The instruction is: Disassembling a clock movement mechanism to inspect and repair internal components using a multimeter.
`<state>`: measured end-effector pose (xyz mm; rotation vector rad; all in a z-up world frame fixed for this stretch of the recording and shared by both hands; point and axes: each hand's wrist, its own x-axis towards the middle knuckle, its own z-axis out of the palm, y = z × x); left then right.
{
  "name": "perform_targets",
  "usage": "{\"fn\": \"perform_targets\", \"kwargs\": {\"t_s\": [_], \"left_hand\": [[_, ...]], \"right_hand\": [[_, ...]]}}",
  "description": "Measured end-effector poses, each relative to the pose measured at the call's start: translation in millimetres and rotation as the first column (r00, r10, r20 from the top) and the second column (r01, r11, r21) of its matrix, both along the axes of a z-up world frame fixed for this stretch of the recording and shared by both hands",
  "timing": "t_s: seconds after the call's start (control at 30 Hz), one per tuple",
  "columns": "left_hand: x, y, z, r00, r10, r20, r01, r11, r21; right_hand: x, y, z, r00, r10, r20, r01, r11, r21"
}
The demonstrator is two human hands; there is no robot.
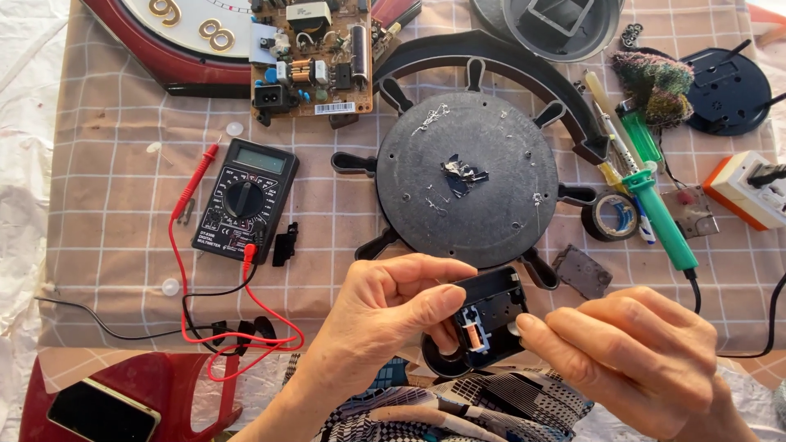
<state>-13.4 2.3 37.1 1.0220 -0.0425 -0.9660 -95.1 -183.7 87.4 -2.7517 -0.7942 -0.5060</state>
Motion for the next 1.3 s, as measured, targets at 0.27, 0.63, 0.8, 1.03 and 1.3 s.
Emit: {"fn": "perform_targets", "kwargs": {"t_s": [0.27, 0.63, 0.8, 1.03, 1.3], "left_hand": [[1, 1, 1, 1.000, -0.016, -0.002, 0.016, 0.999, 0.048], [-1, 1, 6, 0.997, -0.002, 0.076, -0.004, 0.997, 0.077], [2, 2, 4, 0.994, 0.084, 0.064, -0.087, 0.995, 0.052], [4, -3, -6, 0.989, 0.131, 0.072, -0.136, 0.987, 0.083], [12, -3, 0, 0.936, 0.351, 0.016, -0.339, 0.893, 0.297]], "right_hand": [[-14, -4, 3, 0.997, -0.066, -0.048, 0.066, 0.998, -0.014], [-25, -4, -9, 0.983, -0.182, 0.012, 0.178, 0.971, 0.161], [-65, -14, -17, 0.828, -0.536, -0.164, 0.558, 0.763, 0.326], [-89, -32, -21, 0.856, -0.394, -0.333, 0.463, 0.872, 0.158], [-51, -75, -41, 0.713, -0.686, 0.145, 0.552, 0.677, 0.487]]}}
